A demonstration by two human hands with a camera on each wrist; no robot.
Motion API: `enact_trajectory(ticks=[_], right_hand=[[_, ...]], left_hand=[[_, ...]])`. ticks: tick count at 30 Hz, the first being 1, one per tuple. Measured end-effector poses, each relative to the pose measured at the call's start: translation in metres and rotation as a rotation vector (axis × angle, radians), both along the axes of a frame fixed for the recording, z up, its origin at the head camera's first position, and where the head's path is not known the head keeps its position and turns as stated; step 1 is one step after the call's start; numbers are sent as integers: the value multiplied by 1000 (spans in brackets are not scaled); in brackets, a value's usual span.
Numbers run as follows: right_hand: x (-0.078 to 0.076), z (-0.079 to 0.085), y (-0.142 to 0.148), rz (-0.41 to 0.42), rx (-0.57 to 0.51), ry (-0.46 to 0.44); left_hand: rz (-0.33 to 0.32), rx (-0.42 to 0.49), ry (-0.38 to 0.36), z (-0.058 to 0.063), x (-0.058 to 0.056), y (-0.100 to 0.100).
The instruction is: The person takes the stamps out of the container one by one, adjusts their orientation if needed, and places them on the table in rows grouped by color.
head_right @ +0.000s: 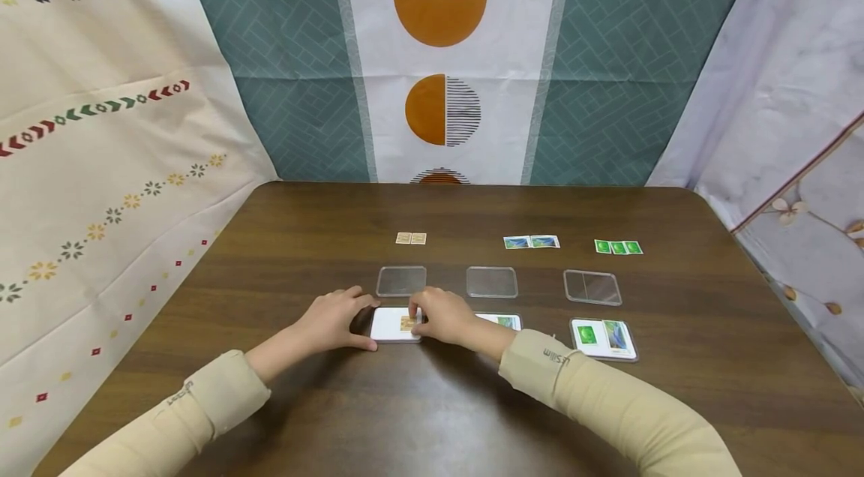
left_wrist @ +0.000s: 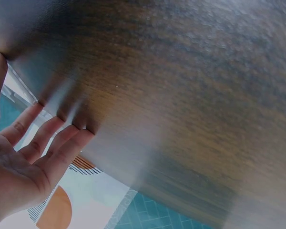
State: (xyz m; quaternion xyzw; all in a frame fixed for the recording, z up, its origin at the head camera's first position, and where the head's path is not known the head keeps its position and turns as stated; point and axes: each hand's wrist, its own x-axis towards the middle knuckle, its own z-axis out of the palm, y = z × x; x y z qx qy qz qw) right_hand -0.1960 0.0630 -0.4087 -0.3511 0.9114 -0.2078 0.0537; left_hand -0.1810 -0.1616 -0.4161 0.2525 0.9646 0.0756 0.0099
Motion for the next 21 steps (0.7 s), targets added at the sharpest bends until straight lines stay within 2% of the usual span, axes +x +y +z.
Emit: enact_trajectory(ticks=[21], right_hand=[[1,-4,-6,-48,-27,29]], left_hand=[[-2,-8,0,0,0,0]])
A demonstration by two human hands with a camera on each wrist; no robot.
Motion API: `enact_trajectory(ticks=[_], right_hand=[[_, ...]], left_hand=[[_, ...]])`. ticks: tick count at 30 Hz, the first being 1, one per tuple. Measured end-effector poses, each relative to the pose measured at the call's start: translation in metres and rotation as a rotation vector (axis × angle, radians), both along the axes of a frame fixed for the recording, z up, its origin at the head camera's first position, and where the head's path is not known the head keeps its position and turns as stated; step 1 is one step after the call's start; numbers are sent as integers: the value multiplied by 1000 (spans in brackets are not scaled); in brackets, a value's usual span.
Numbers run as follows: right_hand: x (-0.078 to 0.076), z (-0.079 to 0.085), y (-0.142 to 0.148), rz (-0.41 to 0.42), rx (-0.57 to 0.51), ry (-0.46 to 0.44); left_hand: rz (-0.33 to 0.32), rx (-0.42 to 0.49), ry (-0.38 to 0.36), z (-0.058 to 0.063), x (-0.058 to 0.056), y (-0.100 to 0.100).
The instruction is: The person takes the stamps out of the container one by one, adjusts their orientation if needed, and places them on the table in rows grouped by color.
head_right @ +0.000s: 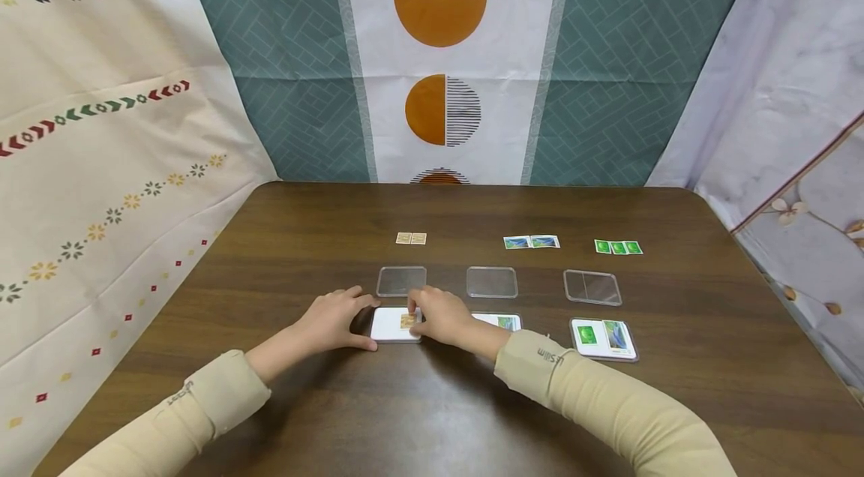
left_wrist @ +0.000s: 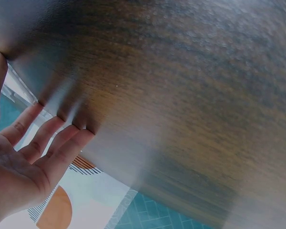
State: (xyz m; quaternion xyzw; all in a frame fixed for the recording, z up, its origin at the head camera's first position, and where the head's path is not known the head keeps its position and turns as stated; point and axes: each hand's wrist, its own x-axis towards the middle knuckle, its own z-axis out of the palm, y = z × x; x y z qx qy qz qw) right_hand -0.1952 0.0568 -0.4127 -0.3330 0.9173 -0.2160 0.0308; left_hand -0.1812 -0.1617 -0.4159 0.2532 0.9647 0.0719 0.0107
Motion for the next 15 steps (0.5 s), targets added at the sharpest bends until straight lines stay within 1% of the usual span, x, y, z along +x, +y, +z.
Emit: enact_trajectory(ticks=[5,8,10,15], right_hand=[[0,0,-2,-17,-14,21],[-1,-1,-3,-28,-10,11],[-3,-2,-4,-32,-19,-18],[-9,-1,-4,-42,-71,-125]], left_hand=[[0,-3,1,1,0,0],[-3,-6,3,0,-1,0],[-3,-6,0,1,0,0],[0,-7,-4,1,0,1]])
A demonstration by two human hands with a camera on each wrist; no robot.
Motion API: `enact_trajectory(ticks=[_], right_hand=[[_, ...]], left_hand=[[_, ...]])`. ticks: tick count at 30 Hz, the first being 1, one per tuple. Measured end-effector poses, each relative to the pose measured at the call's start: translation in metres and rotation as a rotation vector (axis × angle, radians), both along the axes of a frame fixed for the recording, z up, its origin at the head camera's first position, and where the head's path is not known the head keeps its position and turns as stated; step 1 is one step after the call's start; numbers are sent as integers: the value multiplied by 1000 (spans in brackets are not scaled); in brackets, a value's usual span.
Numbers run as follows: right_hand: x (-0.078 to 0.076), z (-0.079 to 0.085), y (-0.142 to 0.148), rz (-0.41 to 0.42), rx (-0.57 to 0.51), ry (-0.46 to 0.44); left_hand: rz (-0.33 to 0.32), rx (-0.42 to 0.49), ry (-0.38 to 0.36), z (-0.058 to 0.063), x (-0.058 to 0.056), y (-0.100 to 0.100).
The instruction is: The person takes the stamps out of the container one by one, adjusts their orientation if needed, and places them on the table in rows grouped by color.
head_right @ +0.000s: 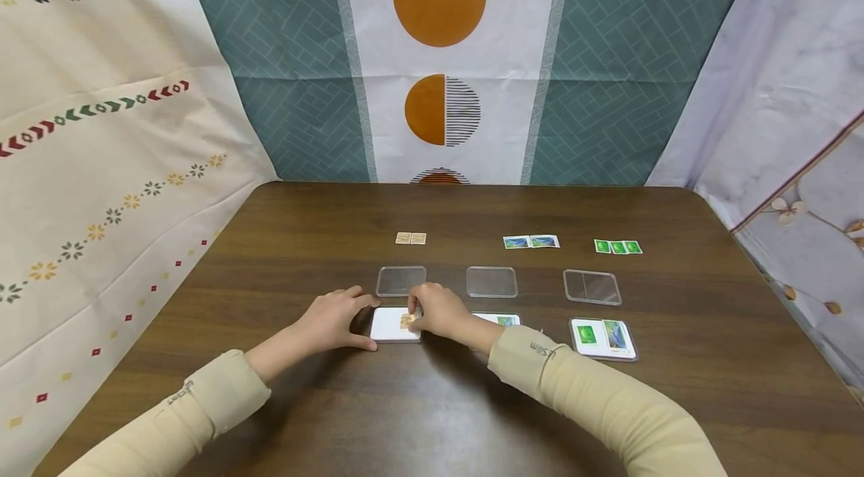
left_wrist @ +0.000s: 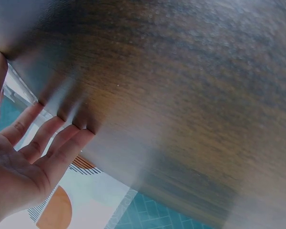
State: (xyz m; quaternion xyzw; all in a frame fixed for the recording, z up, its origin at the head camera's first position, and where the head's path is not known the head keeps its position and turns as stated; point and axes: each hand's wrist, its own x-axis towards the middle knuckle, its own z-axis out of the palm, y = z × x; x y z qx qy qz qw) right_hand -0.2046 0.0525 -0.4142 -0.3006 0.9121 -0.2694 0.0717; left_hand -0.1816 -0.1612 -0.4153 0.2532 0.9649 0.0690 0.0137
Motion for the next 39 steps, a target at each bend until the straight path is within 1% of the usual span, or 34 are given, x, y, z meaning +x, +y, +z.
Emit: enact_trajectory(ticks=[3,8,16,21,31,35,39], right_hand=[[-2,0,1,0,-18,-28],[-3,0,2,8,-41,-28],[0,-2,0,-12,-80,-28],[1,-5,0,1,-124,-31],[0,-5,3,20,-214,-93],[-4,-6,5,34,-221,-116],[-9,-7,6,52,-228,-116]], left_hand=[[-1,-1,1,0,0,-1],[1,2,0,-1,0,-1],[-2,0,2,-1,0,-1],[-5,4,5,-1,0,-1],[-1,-7,2,0,0,0],[4,-8,-5,0,0,0],[6,-8,-5,1,1,0]])
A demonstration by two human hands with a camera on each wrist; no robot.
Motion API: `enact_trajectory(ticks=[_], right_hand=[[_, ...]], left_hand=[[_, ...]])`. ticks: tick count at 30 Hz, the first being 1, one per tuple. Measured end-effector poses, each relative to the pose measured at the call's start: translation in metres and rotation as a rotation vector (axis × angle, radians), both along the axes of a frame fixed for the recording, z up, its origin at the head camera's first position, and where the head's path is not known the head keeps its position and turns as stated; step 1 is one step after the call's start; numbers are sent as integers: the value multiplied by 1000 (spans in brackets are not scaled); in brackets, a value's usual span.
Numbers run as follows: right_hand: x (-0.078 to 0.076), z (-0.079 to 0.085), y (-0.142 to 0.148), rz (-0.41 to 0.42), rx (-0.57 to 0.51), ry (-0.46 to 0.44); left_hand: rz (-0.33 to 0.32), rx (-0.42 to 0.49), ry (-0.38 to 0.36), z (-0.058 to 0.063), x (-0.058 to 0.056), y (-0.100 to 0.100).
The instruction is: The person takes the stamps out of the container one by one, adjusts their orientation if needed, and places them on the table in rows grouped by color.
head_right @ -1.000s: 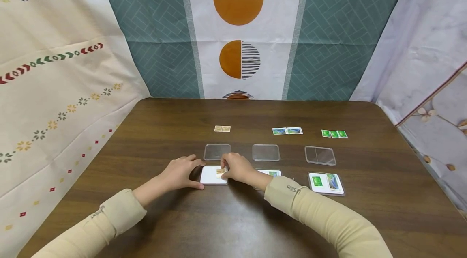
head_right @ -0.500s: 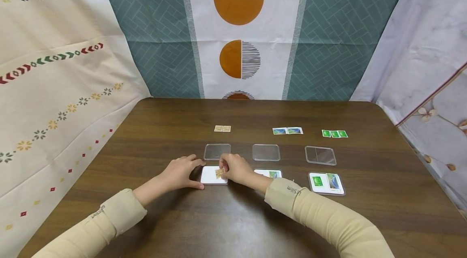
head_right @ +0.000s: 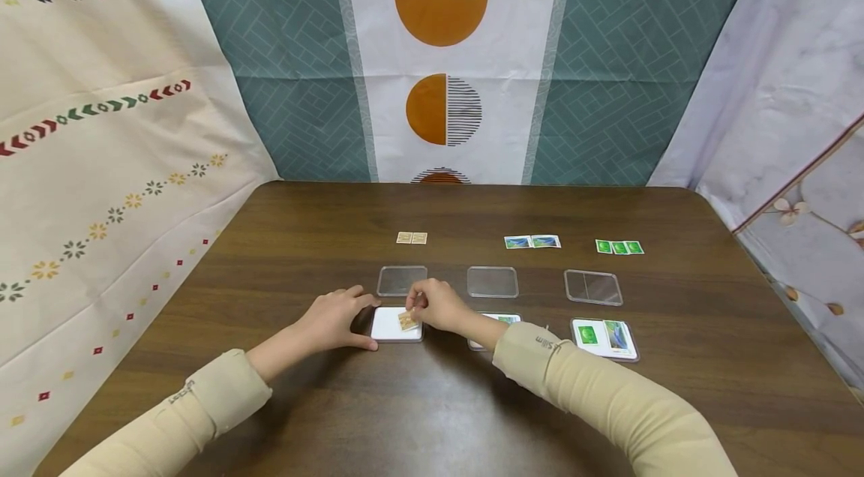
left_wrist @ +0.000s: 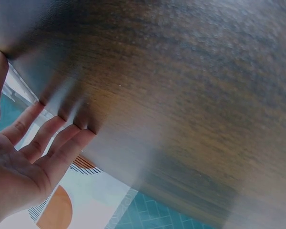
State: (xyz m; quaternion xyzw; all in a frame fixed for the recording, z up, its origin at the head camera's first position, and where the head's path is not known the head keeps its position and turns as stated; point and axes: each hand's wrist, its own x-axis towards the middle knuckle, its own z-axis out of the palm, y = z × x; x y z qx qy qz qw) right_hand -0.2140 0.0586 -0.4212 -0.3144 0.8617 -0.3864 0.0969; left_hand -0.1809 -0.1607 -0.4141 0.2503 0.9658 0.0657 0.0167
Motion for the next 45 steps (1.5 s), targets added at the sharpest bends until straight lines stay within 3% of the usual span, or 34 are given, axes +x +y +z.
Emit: enact_trajectory(ticks=[17,27,45], right_hand=[[-14,17,5,3,28,-36],[-24,21,10,-44,12,-77],[-50,36,26,-160,96,-25]], left_hand=[[9,5,-4,-3,-1,0],[7,6,1,-3,-1,-1],[3,6,-17,-2,0,-1]])
